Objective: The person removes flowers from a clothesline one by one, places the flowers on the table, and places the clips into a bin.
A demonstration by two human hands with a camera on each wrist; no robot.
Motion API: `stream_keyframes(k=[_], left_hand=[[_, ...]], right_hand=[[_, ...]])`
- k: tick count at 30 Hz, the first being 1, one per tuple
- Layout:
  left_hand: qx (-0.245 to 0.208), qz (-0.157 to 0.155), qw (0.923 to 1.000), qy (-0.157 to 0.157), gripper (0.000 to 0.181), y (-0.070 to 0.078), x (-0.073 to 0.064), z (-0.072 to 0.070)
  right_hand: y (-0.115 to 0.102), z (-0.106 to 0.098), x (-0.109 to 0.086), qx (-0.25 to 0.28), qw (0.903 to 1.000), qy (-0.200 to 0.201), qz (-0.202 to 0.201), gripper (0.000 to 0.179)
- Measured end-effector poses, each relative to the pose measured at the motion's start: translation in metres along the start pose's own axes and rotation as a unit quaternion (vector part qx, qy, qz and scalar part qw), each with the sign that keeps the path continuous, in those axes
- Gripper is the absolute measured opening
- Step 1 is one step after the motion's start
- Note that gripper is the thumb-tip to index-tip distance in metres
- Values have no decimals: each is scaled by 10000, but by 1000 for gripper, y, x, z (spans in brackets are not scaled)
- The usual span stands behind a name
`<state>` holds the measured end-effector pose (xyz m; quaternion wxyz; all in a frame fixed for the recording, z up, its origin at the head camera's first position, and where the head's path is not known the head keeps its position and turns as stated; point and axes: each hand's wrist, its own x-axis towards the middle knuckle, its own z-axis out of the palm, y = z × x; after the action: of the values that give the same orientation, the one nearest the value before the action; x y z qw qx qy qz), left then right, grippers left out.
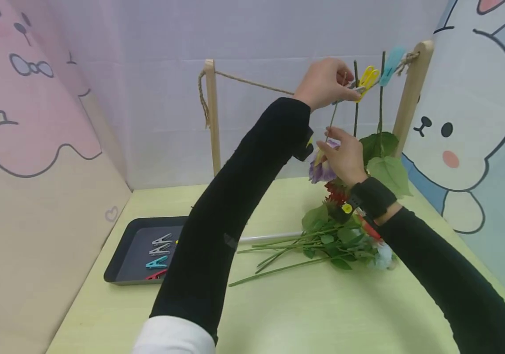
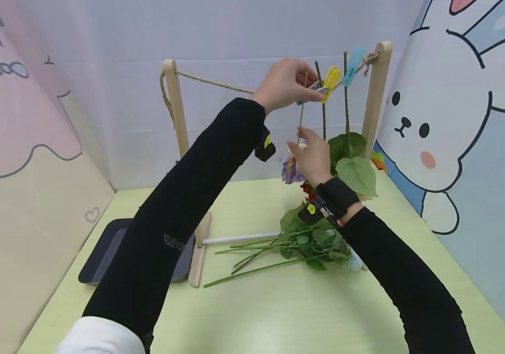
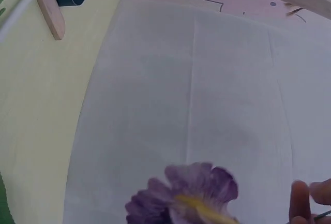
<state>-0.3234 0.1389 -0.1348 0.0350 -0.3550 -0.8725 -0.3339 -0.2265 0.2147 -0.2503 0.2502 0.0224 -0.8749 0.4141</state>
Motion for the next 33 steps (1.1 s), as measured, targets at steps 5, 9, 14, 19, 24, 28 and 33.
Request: stream_keyframes(k=[5, 9, 14, 19, 24, 28, 33], left_hand=[[-130, -15, 9999, 46, 42, 30, -40, -5], [-811, 376, 9958, 219, 56, -52, 62, 40], [-949, 217, 9948, 304, 51, -31, 25, 21], [-840, 34, 9954, 465, 33, 38, -67, -17], [-1216, 159, 9912, 492, 38, -15, 0, 13], [-1581, 146, 9852, 643, 48, -74, 72, 39], [-1769, -93, 9790, 1008, 40, -96, 114, 44]], right_hand=[[6, 12, -3, 754, 9946, 597, -379, 31], [8, 13, -7, 1061, 9885, 852, -654, 27], [-7, 8, -14, 1177, 9843, 1023, -831, 23], [-15, 4, -17, 1126, 9854, 982, -819, 23], [2, 9, -10, 963, 9895, 838, -676, 26], [5, 11, -9, 808, 9912, 709, -766, 26], [3, 11, -11, 490, 9938, 566, -827, 25]])
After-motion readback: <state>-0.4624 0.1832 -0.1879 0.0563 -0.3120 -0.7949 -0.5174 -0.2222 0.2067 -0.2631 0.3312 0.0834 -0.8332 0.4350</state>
